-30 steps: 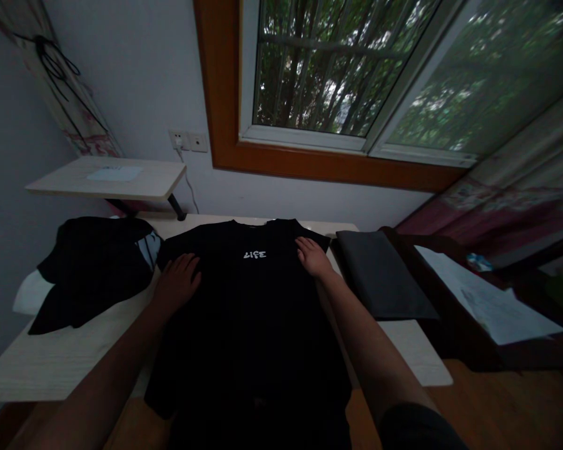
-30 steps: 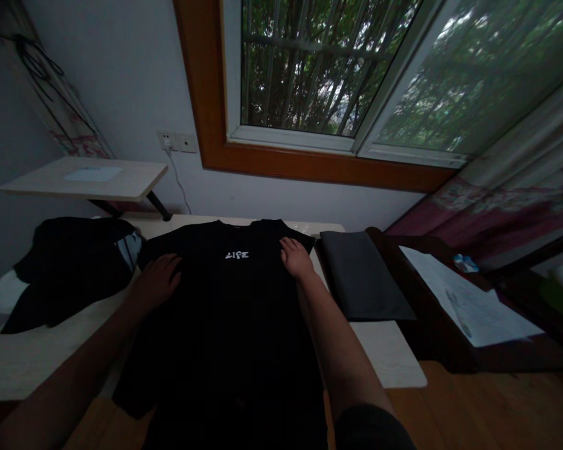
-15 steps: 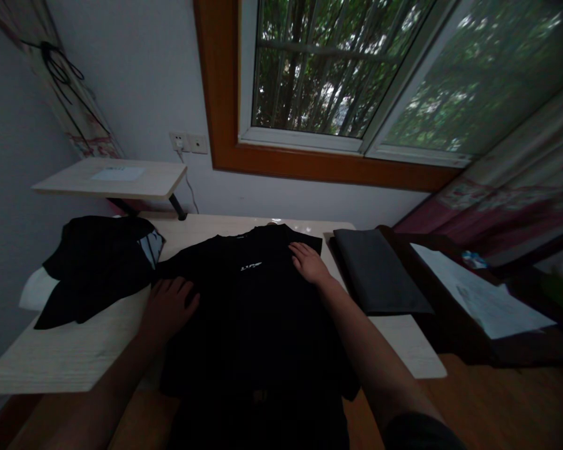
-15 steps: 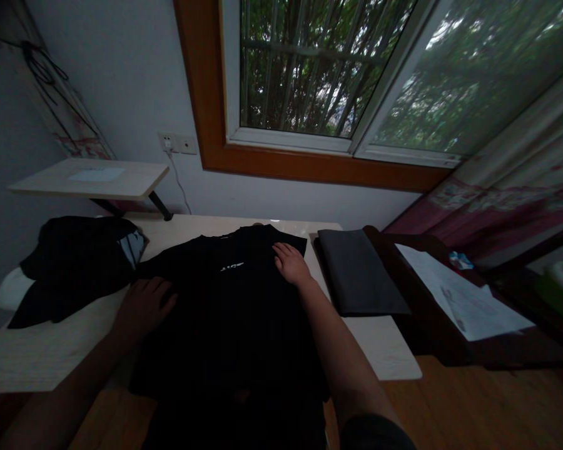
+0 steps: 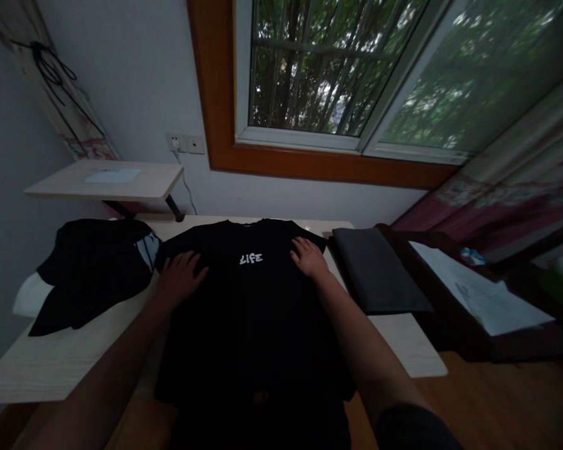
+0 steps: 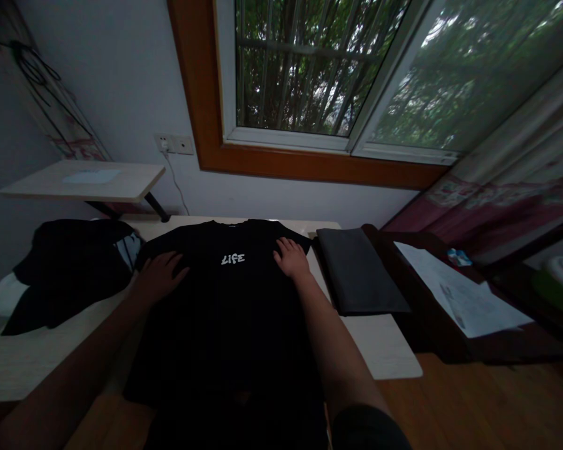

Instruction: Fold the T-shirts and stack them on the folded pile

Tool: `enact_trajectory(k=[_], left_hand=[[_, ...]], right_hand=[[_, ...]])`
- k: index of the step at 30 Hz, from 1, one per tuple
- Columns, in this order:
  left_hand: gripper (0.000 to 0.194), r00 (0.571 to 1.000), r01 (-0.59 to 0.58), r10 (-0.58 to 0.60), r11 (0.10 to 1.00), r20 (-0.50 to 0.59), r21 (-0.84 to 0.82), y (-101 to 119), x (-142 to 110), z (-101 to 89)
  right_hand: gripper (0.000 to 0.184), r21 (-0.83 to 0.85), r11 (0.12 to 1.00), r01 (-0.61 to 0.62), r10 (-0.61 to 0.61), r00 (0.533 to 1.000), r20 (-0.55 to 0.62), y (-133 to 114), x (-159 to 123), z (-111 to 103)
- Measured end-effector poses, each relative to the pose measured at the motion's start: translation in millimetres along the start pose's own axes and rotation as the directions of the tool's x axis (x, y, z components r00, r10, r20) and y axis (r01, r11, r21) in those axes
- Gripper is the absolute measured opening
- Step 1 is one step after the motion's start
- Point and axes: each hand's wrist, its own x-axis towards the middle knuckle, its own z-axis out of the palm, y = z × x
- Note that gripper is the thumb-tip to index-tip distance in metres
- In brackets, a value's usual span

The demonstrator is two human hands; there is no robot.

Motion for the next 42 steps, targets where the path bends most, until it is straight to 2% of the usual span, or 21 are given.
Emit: enact_trajectory(k=[3, 8, 13, 21, 27, 36, 42], left_hand=[[0.06, 1.0, 0.008, -0.008, 1.0, 0.015, -0.021, -1.9, 17.4, 3.9], [0.06, 1.0, 0.008, -0.008, 1.0, -0.02, -0.023, -5.8, 44.1, 18.2], [0.06, 0.998, 0.04, -0.041, 0.999, -0.036, -0.026, -4.0, 62.2, 29.5], [0.061, 0.999, 0.047, -0.047, 0.999, -0.019, 0.017, -5.8, 74.6, 33.9], [0.064, 0.995, 0.054, -0.054, 0.999, 0.083, 0.008, -14.7, 91.7, 32.8], [0.065, 0.998, 0.032, -0.032, 0.999, 0.048, 0.007, -18.1, 101.2, 36.7], [0.062, 0.998, 0.051, -0.05, 0.999, 0.044, -0.019, -12.9, 97.7, 36.3]], right_hand=[[0.053, -0.001, 1.0, -0.031, 0.031, 1.0, 0.0, 5.5, 9.0, 2.8], [0.054, -0.008, 0.998, -0.065, 0.065, 0.998, 0.022, 14.3, 22.8, 4.9], [0.055, -0.015, 0.996, -0.093, 0.093, 0.995, 0.027, 19.5, 36.3, 6.9], [0.055, -0.056, 0.987, -0.15, 0.156, 0.982, 0.105, 21.3, 49.8, 10.6], [0.053, -0.056, 0.984, -0.167, 0.172, 0.979, 0.11, 19.7, 48.8, 8.7], [0.052, -0.054, 0.984, -0.171, 0.176, 0.98, 0.096, 24.6, 56.0, 11.5], [0.053, -0.045, 0.983, -0.175, 0.179, 0.979, 0.094, 25.6, 58.9, 16.4]])
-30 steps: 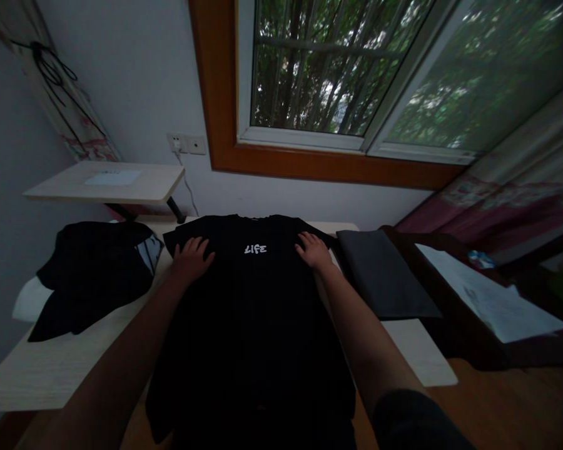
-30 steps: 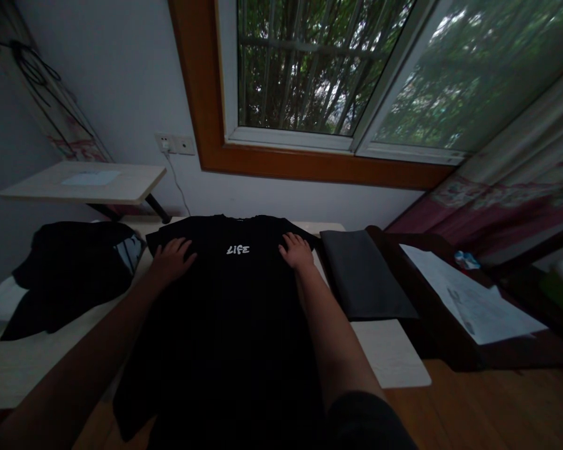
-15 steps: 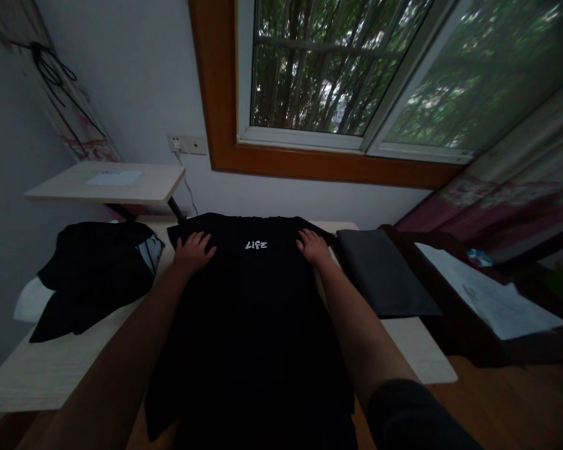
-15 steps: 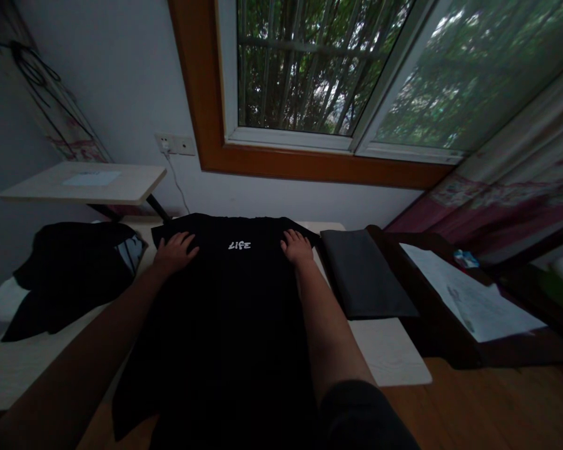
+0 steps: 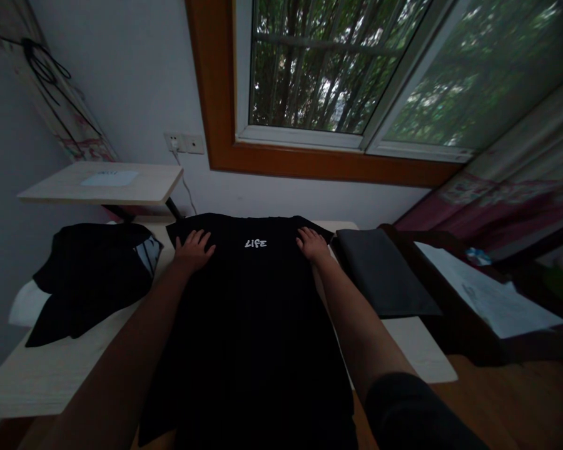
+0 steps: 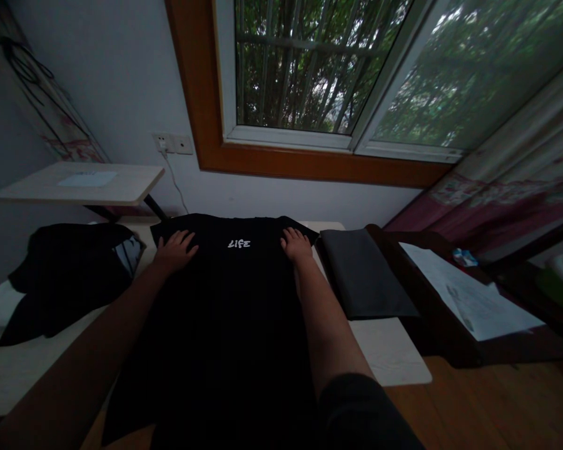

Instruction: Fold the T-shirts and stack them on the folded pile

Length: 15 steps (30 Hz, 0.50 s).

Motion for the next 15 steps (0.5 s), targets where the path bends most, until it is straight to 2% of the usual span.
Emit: enact_trajectory(k=[4, 8, 11, 15], left_hand=[[0.053, 0.991, 0.023, -0.023, 1.0, -0.134, -0.004, 7.2, -11.3, -2.9], [0.047, 0.955, -0.098, 0.091, 0.995, -0.282, -0.009, 7.5, -26.5, -5.7], [0.041, 0.938, -0.198, 0.191, 0.98, -0.29, 0.007, 3.2, -42.9, -8.5], [0.035, 0.95, -0.22, 0.211, 0.975, -0.231, -0.015, -3.1, -72.8, -12.3]], right_hand=[[0.052, 0.015, 1.0, -0.013, 0.013, 0.998, -0.061, -2.6, -9.2, 3.2], [0.051, 0.059, 0.998, -0.015, 0.021, 0.994, -0.11, -1.0, -23.0, 2.2], [0.05, 0.108, 0.994, 0.023, -0.004, 0.984, -0.176, 2.3, -33.2, 0.2], [0.046, 0.15, 0.982, 0.118, -0.074, 0.96, -0.27, 4.0, -50.1, -2.8]])
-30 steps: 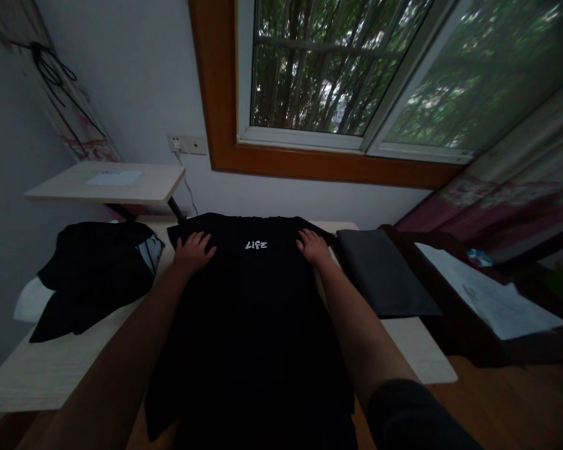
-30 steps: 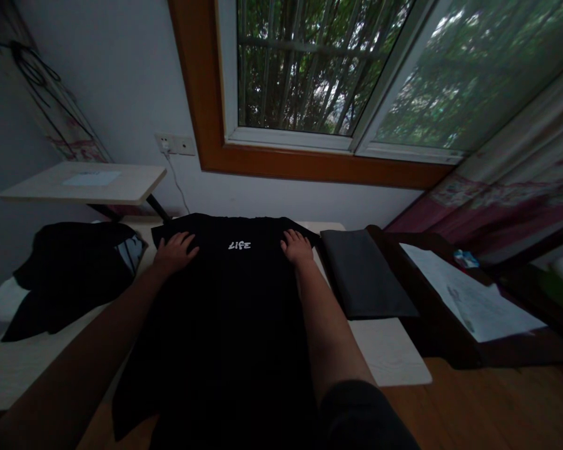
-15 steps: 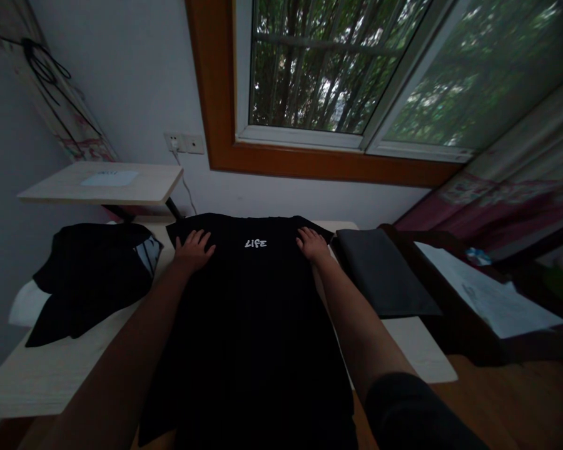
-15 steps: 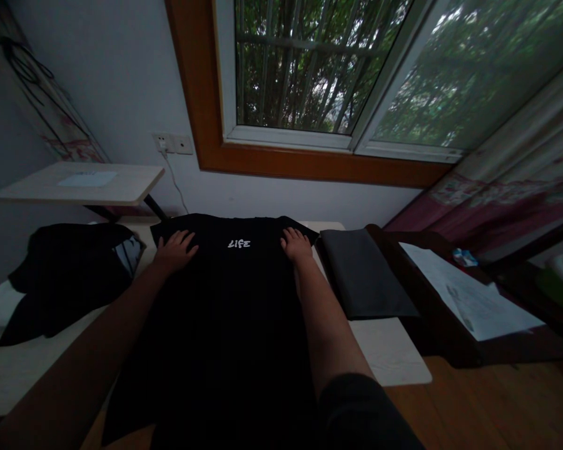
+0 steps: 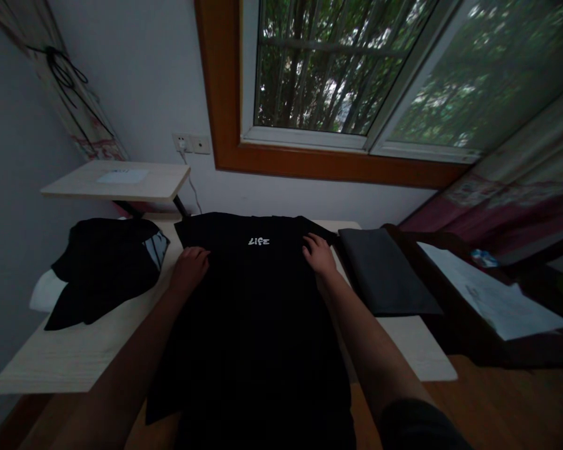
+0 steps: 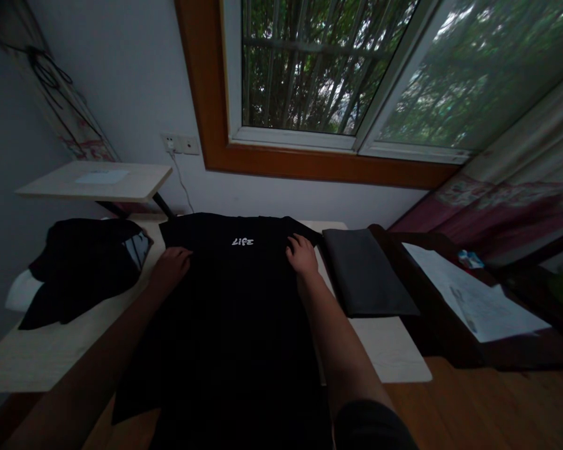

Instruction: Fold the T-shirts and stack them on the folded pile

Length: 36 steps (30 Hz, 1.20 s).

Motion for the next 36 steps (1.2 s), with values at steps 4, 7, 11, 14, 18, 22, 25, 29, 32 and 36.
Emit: enact_trajectory(k=[4, 7, 11, 14, 18, 22, 25, 29, 32, 36], left_hand=[[0.037, 1.0, 0.009, -0.009, 1.0, 0.004, 0.026, 5.0, -27.6, -8.6], [0.041, 0.999, 0.039, -0.039, 0.999, 0.018, 0.038, 11.9, -39.3, -14.0], [0.045, 0.994, 0.08, -0.081, 0.996, 0.071, 0.026, 21.9, -44.1, -20.8], [0.046, 0.991, 0.096, -0.1, 0.994, 0.084, 0.042, 27.4, -46.0, -22.7], [0.049, 0.989, 0.101, -0.107, 0.993, 0.105, 0.054, 29.9, -46.5, -19.4], [0.05, 0.982, 0.121, -0.128, 0.991, 0.137, 0.053, 29.3, -36.6, -13.5], [0.05, 0.978, 0.139, -0.147, 0.988, 0.15, 0.063, 30.1, -22.5, -8.4], [0.051, 0.977, 0.158, -0.167, 0.985, 0.132, 0.076, 32.2, -3.3, 0.1], [0.052, 0.978, 0.16, -0.169, 0.984, 0.121, 0.078, 31.8, 8.3, 6.7], [0.053, 0.982, 0.159, -0.165, 0.985, 0.095, 0.063, 27.0, 21.4, 15.0]], right_hand=[[0.039, 0.026, 0.998, 0.05, -0.05, 0.999, -0.017, -6.3, -19.9, -11.2], [0.035, 0.022, 0.999, 0.043, -0.043, 0.999, 0.016, -13.7, -35.1, -22.0], [0.038, -0.015, 1.0, 0.016, -0.015, 0.998, 0.058, -23.6, -52.0, -34.8], [0.042, -0.036, 0.999, 0.01, -0.007, 0.997, 0.08, -27.9, -61.8, -40.0], [0.045, -0.073, 0.997, 0.038, -0.031, 0.995, 0.09, -29.3, -67.6, -41.5], [0.045, -0.119, 0.992, 0.048, -0.035, 0.993, 0.115, -29.0, -61.4, -39.6], [0.046, -0.139, 0.989, 0.048, -0.03, 0.992, 0.125, -26.6, -52.0, -36.1], [0.047, -0.156, 0.987, 0.034, -0.012, 0.99, 0.143, -20.3, -40.0, -29.8], [0.049, -0.16, 0.986, 0.036, -0.01, 0.987, 0.161, -15.9, -32.9, -26.4], [0.049, -0.164, 0.985, 0.046, -0.016, 0.984, 0.179, -12.6, -24.2, -24.0]])
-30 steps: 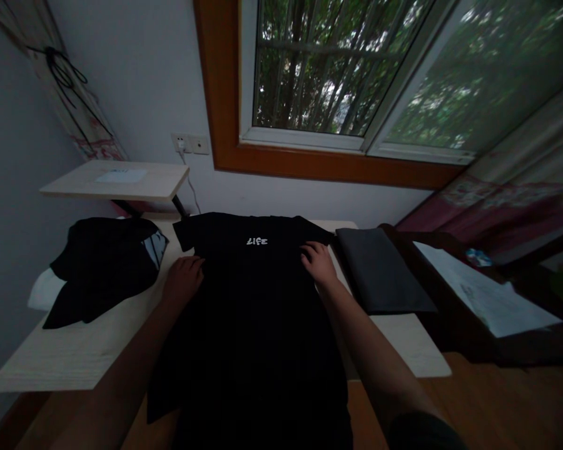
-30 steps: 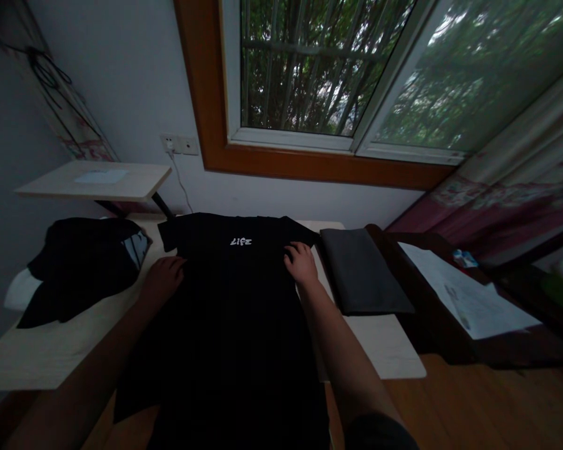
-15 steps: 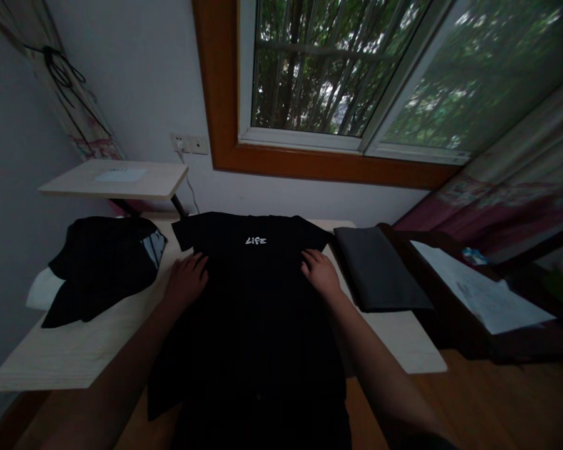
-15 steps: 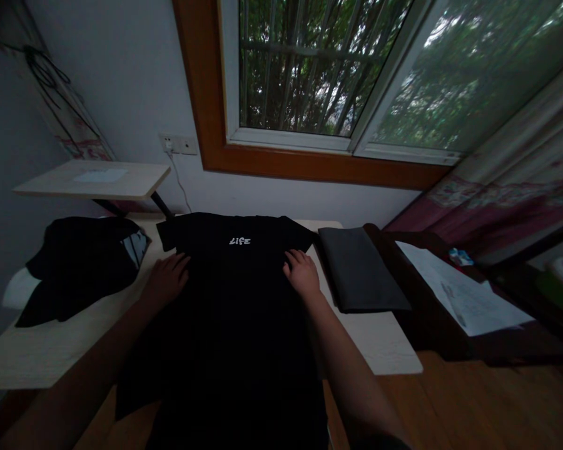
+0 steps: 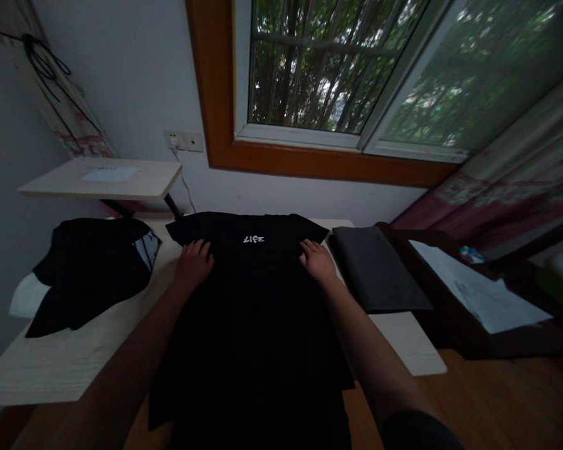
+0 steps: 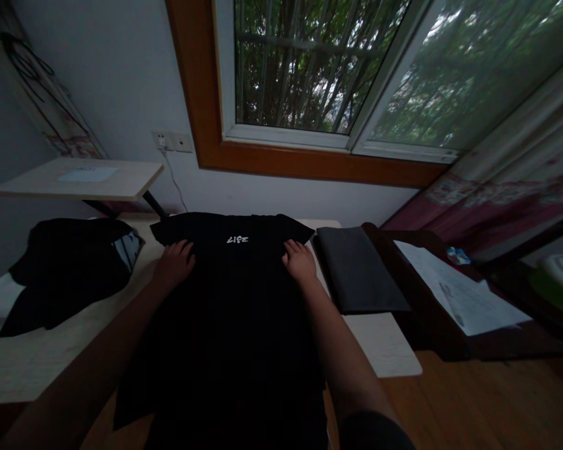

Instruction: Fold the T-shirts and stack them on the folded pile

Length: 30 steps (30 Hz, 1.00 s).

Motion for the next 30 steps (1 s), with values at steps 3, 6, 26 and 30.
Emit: enact_trajectory(k=[3, 6, 26, 30], left_hand=[[0.054, 1.0, -0.003, 0.003, 1.0, -0.018, -0.012, -3.9, 11.1, 7.2], [0.055, 0.999, -0.01, 0.008, 0.999, -0.054, -0.031, -8.2, 22.2, 16.7], [0.055, 0.998, -0.067, 0.067, 0.998, -0.015, 0.015, -25.7, 63.1, 24.1], [0.051, 0.998, -0.017, 0.017, 1.0, -0.053, 0.0, -21.9, 38.8, 12.0]], right_hand=[[0.049, -0.006, 1.0, -0.005, 0.005, 1.0, -0.006, 1.3, 7.2, 1.7], [0.048, -0.009, 1.0, -0.009, 0.009, 1.0, -0.02, 1.9, 15.3, 4.9], [0.051, 0.061, 0.995, -0.075, 0.075, 0.997, -0.001, 4.1, 40.7, 19.2], [0.05, 0.079, 0.996, -0.046, 0.047, 0.999, -0.01, 4.0, 29.0, 16.2]])
